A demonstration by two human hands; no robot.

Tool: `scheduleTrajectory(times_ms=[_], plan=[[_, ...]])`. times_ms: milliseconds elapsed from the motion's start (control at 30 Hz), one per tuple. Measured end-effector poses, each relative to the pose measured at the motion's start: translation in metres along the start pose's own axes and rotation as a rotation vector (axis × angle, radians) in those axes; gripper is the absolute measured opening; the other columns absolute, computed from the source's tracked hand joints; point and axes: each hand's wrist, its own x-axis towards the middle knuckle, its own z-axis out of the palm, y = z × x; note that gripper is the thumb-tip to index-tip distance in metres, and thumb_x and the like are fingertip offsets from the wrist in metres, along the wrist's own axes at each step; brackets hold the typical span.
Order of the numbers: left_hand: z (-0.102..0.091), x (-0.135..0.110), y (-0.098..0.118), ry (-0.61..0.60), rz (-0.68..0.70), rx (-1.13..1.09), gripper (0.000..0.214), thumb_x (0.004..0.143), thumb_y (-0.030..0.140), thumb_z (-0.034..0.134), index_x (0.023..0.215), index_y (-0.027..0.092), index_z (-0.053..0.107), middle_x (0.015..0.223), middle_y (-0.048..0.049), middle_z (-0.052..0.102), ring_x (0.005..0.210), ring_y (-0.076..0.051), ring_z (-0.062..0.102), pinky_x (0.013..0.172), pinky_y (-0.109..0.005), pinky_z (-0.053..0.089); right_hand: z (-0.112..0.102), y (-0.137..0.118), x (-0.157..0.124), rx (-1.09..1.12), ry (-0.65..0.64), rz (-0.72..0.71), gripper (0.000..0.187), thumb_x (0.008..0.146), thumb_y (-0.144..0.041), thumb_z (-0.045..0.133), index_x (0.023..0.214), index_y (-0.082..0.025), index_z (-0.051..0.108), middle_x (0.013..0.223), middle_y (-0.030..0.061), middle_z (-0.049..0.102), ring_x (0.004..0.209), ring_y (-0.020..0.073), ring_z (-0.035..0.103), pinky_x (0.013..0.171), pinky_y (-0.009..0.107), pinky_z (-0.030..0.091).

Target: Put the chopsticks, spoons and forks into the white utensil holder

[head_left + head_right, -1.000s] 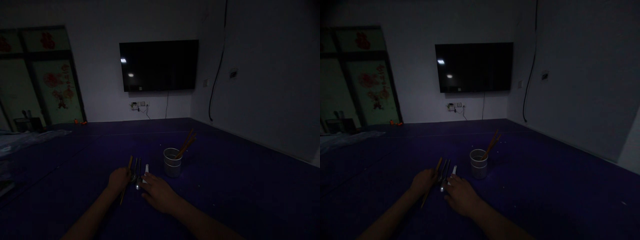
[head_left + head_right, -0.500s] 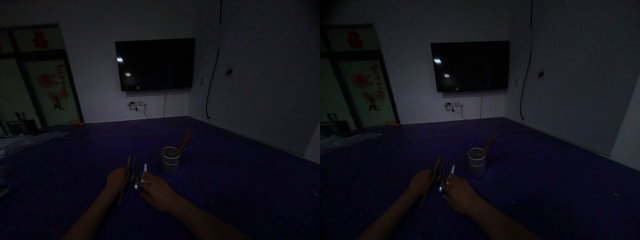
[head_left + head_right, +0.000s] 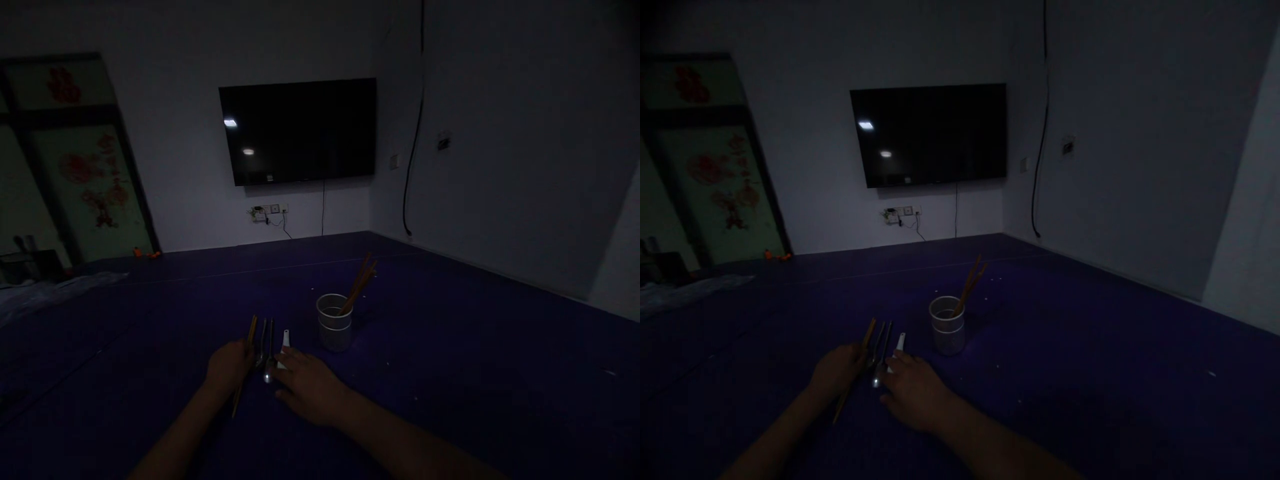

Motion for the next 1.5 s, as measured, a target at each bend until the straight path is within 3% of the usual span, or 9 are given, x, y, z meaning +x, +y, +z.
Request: scheduleTrajectory(times_ms=[267, 1500], plan=[[0.0015, 0.0018, 0.0015, 0.006, -0.014, -0.009, 0.037, 0.092, 0.032, 0.032, 0.096, 0.015, 0.065, 0.101, -0.0132, 0.069, 0.09, -0.021, 0.066, 0.073, -0.028, 0.047, -0.0022, 0.0011, -0.0017, 0.001, -0.007, 0.015, 0.043, 0.088, -0.03, 0.051, 0.129, -0.022, 0.048, 0.135, 0.0102, 0.049, 0.127, 0.0275, 0.04, 0.097, 0.042, 0.041], [0.002, 0.0017, 0.003, 0.012, -0.032, -0.04, 0.035, 0.091, 0.032, 0.034, 0.099, 0.015, 0.064, 0.097, -0.0131, 0.07, 0.091, -0.022, 0.066, 0.077, -0.029, 0.047, -0.0015, 0.0036, -0.0027, 0.03, -0.031, 0.019, 0.045, 0.089, -0.033, 0.049, 0.133, -0.022, 0.046, 0.139, 0.0104, 0.045, 0.129, 0.0284, 0.037, 0.101, 0.045, 0.038]])
